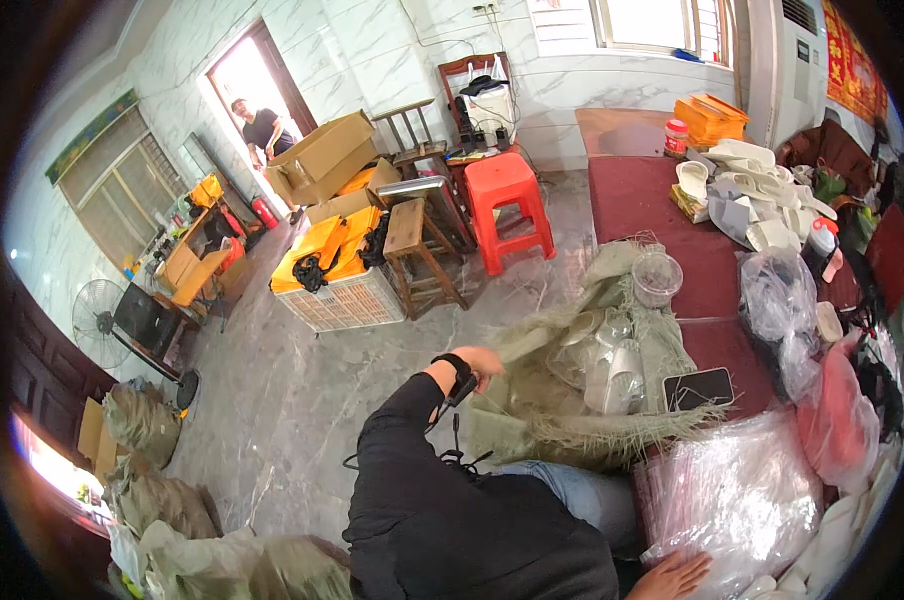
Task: Placing white slippers into plastic bags at a production table.
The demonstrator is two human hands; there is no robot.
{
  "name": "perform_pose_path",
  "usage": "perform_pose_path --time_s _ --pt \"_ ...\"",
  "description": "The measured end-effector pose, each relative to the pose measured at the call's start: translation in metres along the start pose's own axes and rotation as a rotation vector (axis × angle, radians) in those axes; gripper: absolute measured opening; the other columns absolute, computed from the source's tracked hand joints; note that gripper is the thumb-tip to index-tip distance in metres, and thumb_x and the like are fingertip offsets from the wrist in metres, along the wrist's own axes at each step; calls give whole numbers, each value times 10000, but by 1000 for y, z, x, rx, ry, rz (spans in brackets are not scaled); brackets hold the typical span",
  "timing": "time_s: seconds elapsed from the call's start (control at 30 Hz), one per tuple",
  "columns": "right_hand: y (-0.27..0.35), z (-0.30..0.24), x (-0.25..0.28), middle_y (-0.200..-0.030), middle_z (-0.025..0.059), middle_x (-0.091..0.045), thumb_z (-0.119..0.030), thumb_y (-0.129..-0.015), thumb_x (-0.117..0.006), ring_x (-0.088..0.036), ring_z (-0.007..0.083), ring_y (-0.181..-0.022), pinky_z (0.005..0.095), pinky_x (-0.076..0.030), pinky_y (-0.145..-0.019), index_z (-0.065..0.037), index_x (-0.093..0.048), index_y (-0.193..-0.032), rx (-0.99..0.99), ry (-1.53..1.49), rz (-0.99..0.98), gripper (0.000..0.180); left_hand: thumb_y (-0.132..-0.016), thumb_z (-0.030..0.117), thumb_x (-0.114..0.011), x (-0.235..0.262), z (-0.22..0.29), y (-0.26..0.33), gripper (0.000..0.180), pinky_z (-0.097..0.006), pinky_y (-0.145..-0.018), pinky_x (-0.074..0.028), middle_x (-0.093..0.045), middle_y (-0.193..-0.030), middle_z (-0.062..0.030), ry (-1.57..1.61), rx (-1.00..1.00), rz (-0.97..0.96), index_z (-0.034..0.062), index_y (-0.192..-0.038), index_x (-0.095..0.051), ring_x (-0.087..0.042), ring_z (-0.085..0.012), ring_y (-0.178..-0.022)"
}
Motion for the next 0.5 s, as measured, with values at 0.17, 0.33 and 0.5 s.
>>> perform_pose_path --time_s 0.17,0.33,0.5 --pt "-2 -2 -1 -1387 151 -430 -466 -938 -398 -400 381 -1261 525 -330 -997 -48 -411 -1363 7 5 -23 596 -926 333 -369 12 11 19 544 -417 -667 -486 -678 -746 -161 56 -35 -101 -54 -713 -686 -628 -267 -677" --pt "0 -2 0 -1392 160 -421 -454 -938 -399 -388 381 -1271 534 -332 -992 -49 -400 -1369 3 -17 -35 591 -950 310 -345 16 -60 -7 517 -445 -639 -500 -685 -805 -190 -203 62 66 -83 -852 -666 -651 -277 -687" --pt "4 5 0 -1384 172 -425 -454 -934 -407 -392 370 -1272 530 -327 -998 -58 -393 -1376 -22 14 -57 593 -963 325 -336 -6 -69 -5 528 -422 -679 -510 -691 -860 -176 29 154 -31 -59 -879 -689 -664 -257 -774"
Point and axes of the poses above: each hand's wrist, its own y-axis away from the middle knuckle, its own x-axis out of the back of the hand, z = x × y, the point moved 9 cm from there along -y, towards the middle knuckle
